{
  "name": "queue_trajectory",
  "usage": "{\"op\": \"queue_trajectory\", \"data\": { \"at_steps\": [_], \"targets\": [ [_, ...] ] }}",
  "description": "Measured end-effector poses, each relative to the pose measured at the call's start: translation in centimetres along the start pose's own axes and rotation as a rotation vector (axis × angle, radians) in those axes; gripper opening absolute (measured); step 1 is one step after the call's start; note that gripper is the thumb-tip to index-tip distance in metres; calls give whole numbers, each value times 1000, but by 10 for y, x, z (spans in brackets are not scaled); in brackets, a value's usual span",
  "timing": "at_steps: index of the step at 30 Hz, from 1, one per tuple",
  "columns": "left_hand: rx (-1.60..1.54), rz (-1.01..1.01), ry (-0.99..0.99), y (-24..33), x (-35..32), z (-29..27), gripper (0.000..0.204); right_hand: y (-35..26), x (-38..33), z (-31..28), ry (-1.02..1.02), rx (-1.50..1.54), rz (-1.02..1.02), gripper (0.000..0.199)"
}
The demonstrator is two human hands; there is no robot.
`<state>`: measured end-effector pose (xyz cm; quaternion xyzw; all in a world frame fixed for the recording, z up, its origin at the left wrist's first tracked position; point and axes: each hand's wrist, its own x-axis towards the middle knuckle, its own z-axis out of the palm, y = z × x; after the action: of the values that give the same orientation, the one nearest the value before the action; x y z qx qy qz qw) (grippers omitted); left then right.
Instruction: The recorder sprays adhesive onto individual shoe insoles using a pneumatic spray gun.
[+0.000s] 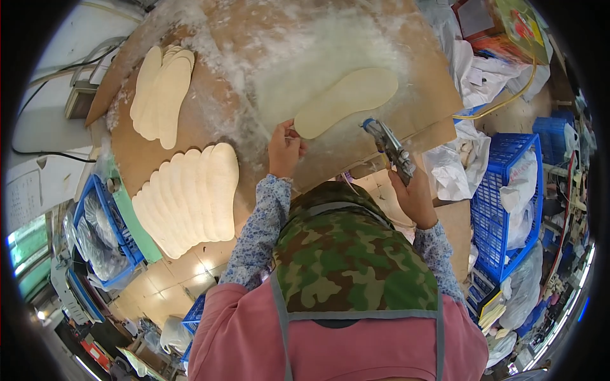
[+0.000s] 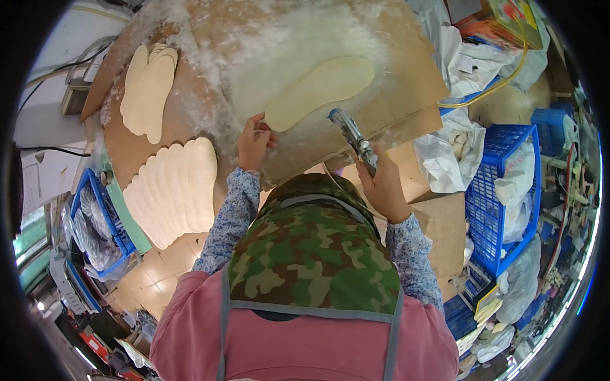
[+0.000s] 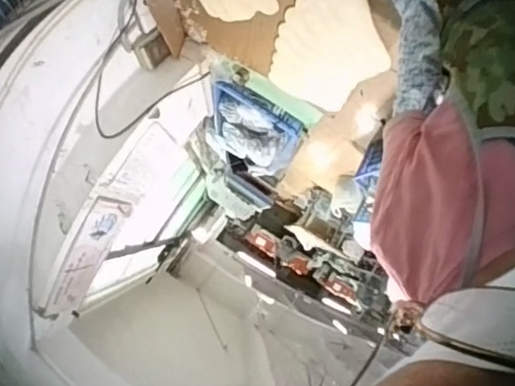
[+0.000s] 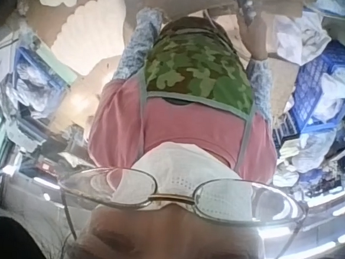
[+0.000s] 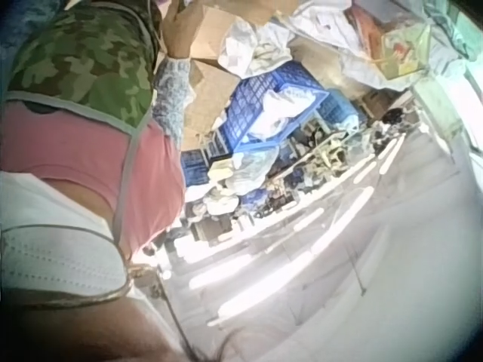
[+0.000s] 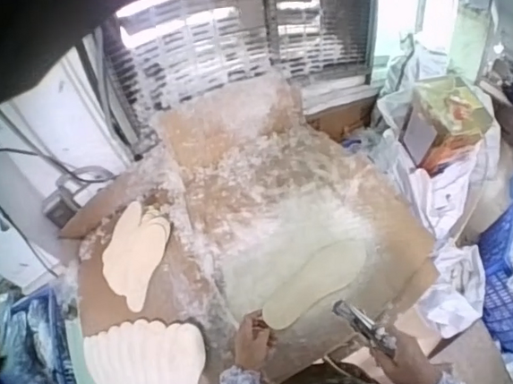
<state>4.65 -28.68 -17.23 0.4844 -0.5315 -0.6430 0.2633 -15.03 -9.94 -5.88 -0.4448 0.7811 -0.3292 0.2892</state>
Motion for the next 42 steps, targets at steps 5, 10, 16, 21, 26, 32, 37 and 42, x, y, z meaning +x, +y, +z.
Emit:
{"op": "queue_trajectory", "data": {
  "at_steps": [5, 10, 16, 21, 26, 32, 37, 42],
  "targets": [
    [0, 7, 3, -2, -1, -2, 41, -6, -7, 17, -34, 59, -52, 31],
    [-42, 3, 8, -8, 1, -5, 41, -22, -9, 23, -193, 118, -95, 34],
    [-35, 4, 12, -10, 1, -2, 42, -26, -9, 23, -205, 90, -151, 35],
    [-12, -21, 68, -9, 4, 3, 34, -21, -7, 5, -245, 153, -57, 32],
    [83, 120, 126, -22, 13, 4, 25, 1, 0, -22, -48, 11, 71, 23],
    [-64, 120, 136, 19, 5, 24, 21, 64, 52, -74, 263, 219, 168, 15],
    [-331, 197, 145, 77, -35, 23, 22, 120, 116, -102, 171, 579, 221, 15],
    [-543, 284, 254, 120, -84, 0, 25, 208, 182, -121, 116, 373, 176, 38]
  ]
}}
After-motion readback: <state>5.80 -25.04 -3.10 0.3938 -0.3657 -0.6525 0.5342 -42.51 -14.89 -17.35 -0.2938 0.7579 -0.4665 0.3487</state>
